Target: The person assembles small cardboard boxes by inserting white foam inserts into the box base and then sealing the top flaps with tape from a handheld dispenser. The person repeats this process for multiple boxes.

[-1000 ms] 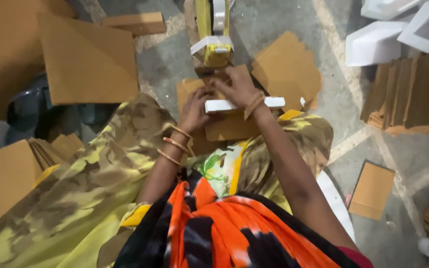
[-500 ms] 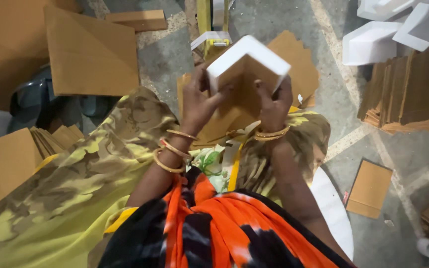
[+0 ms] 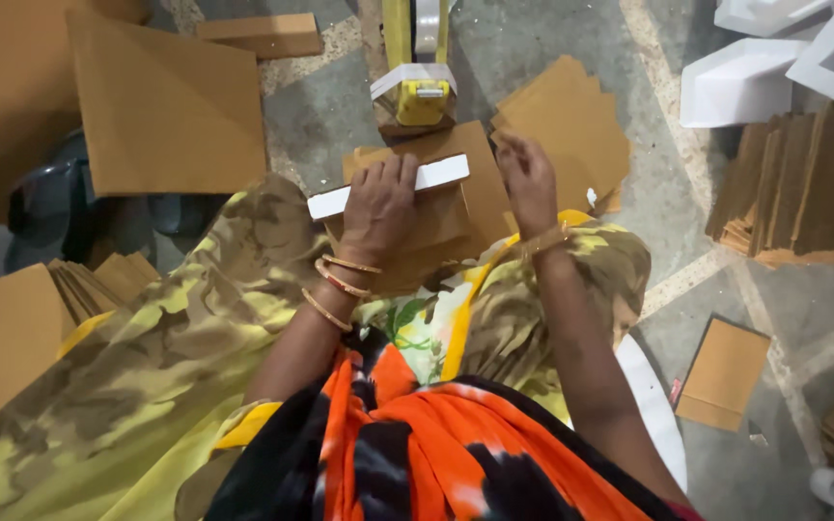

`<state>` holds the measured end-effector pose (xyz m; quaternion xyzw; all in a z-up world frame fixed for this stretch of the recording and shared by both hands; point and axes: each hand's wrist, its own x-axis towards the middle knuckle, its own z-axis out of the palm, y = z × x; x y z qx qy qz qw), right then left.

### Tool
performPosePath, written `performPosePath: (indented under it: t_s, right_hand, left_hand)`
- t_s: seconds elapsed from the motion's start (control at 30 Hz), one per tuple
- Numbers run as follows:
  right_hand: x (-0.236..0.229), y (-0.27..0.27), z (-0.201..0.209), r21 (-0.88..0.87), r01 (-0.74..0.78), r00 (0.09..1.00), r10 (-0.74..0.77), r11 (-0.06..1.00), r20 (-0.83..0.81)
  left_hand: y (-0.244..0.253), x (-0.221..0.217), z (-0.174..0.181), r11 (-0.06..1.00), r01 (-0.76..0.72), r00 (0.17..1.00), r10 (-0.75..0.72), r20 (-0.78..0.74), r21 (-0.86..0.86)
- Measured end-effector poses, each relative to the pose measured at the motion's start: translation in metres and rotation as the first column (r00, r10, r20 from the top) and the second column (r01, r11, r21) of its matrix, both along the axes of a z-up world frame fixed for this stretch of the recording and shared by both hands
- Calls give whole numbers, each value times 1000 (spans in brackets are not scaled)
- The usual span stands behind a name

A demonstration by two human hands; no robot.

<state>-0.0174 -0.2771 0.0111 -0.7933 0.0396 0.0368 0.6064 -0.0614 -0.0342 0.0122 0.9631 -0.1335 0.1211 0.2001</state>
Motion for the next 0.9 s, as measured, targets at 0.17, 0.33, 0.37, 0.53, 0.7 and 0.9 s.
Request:
performPosePath:
  t_s: [0.17, 0.33, 0.37, 0.53, 0.7, 0.9]
  right_hand:
    - [103, 50, 19, 12, -178, 965, 177, 984, -195]
    - [123, 78, 29, -2, -264, 931, 254, 965, -263]
    - [112, 76, 31, -30, -283, 944, 273, 959, -186]
    - [11, 47, 33, 208, -327, 939, 341, 922, -35]
    - [-46, 39, -11, 375, -124, 934, 236, 919, -269]
    - [-10, 35, -74, 330, -115, 921, 225, 937, -318]
  left_hand:
    - [3, 6, -6, 998, 13, 1000, -14, 20, 62]
    - [2, 0, -2, 999, 12, 1000, -12, 5, 51]
    - [3, -1, -1, 999, 12, 999, -13, 33, 38]
    - [8, 8, 4, 999, 42, 999, -41, 34, -13]
    - [10, 25, 10, 997, 66, 997, -67, -47, -25]
    - [20, 46, 6, 990, 101, 994, -104, 20, 97]
